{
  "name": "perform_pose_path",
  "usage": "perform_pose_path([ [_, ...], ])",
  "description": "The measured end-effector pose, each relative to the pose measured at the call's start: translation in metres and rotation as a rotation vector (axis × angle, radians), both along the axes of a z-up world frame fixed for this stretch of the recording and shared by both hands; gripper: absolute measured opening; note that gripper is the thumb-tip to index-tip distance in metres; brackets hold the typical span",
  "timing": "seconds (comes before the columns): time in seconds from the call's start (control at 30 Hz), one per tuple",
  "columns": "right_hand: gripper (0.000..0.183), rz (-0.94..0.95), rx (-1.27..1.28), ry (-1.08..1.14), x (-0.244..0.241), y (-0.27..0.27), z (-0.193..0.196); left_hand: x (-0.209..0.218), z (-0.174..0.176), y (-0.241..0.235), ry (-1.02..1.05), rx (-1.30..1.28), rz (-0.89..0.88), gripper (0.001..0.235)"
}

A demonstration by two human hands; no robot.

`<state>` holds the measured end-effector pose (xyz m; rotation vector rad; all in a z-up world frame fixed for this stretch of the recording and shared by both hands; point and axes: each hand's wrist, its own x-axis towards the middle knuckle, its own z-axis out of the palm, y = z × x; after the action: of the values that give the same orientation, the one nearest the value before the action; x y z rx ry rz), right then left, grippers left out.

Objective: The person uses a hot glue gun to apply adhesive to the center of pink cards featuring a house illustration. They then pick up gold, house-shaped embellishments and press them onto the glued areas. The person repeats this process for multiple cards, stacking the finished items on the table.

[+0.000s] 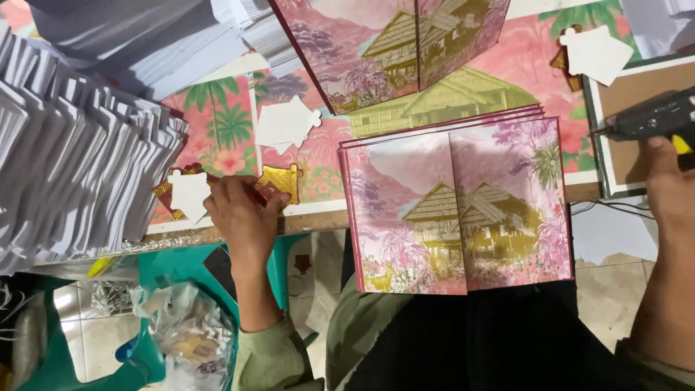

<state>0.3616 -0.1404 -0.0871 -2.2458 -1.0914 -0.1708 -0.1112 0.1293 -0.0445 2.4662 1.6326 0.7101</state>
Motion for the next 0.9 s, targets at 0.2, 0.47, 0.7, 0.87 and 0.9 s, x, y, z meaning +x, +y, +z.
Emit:
perform_pose_path([
  [0.2,0.05,-0.338,-0.165,0.45,0.003,0.021,0.01,0.018,0.043,-0.028,-0.425,-0.182,0.152,0.012],
  [0.47,0.042,0.605,0.187,0.43,-0.155,0.062,0.138,0.101,0.094,-0.115,-0.919,-0.441,-0.171,0.016],
  [0.7,0.015,0.543,0.426,0.755,-0.151,0.063,0.122,0.117,0.097,-0.114,-0.601,-0.459,-0.493,0.028],
  [0.87,0.017,0.239,0.355,1.013,-0.128,0.053,0.083,0.11,0.07,-0.11,-0.325,-0.272,-0.669,0.053],
  [0.9,0.023,0.223,0.363,1.131,-0.126,0.052,0.074,0.11,0.067,-0.11,-0.27,-0.276,-0.661,0.055],
])
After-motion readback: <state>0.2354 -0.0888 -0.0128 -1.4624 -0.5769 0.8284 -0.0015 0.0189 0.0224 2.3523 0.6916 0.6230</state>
